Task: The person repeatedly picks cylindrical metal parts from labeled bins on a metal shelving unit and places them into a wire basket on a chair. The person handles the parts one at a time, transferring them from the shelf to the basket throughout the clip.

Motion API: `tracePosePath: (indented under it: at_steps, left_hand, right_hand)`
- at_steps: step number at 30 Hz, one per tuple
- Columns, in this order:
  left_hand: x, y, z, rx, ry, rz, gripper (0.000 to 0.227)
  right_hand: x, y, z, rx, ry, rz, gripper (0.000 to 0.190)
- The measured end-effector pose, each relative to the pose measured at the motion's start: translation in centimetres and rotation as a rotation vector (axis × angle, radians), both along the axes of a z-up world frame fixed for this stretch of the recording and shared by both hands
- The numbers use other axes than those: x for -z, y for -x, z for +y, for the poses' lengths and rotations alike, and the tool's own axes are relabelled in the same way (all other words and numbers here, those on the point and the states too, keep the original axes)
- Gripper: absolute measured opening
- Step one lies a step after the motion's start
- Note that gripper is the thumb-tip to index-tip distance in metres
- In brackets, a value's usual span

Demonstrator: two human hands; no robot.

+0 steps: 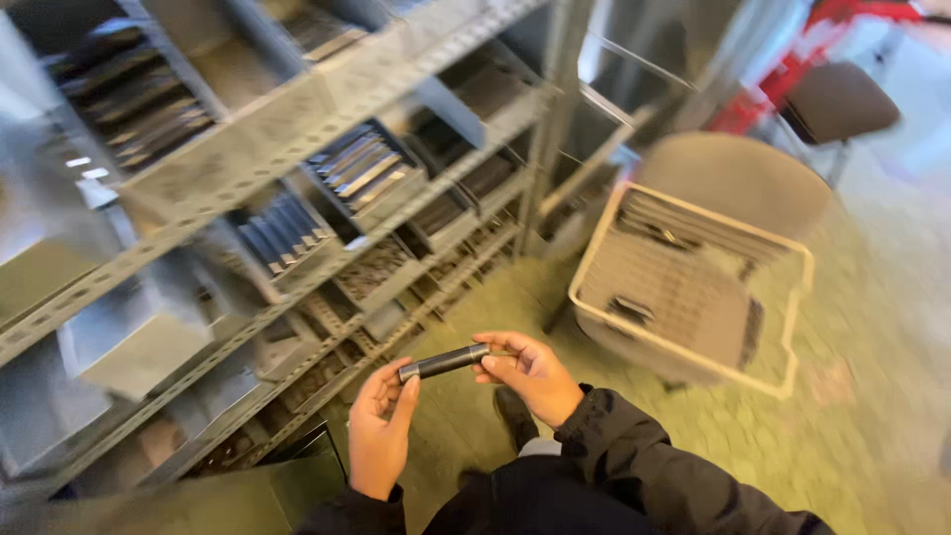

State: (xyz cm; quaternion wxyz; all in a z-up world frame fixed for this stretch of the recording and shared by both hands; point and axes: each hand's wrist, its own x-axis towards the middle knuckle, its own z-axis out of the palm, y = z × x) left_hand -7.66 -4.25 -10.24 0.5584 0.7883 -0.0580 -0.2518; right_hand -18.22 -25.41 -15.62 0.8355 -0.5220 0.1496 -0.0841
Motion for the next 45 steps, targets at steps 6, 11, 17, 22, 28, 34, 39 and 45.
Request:
tracePosePath:
  at_steps: [6,11,17,22,28,34,39,45]
  left_hand:
    - [1.7,1.5,-3.9,0.242,-0.129,0.181,0.081]
    - [2.1,3.1,-8.1,0.387,-0.191,0.198,0.093]
    - [5.4,5.4,-13.9,0.325,-0.094,0.234,0.092]
    - [11.0,6.9,-21.3,0.232,0.120,0.373,0.094]
    - [19.7,8.5,-31.6,0.044,0.126,0.591,0.090]
    - [36.5,9.0,-38.7,0.332,0.045,0.600,0.095]
    - [45.5,9.9,-46.0,0.418,0.090,0.406,0.103]
    - [48.9,7.6,-51.7,0.706,-0.539,0.333,0.092]
  right_hand:
    - [2.4,5.1,-1.8,0.112,0.069,0.015,0.059]
    - [4.9,7.5,-4.3,0.258,0.131,0.072,0.058]
    - [5.9,9.3,-9.2,0.283,0.127,0.142,0.053]
    - [9.5,11.3,-15.7,0.303,0.079,0.141,0.056]
    - [21.2,14.5,-23.0,0.474,0.068,0.104,0.056]
    - [33.1,16.7,-28.9,0.582,-0.014,0.242,0.065]
    - [43.3,17.9,-33.8,0.598,-0.070,0.446,0.069]
    - [49.5,17.4,-37.5,0.543,-0.185,0.612,0.072]
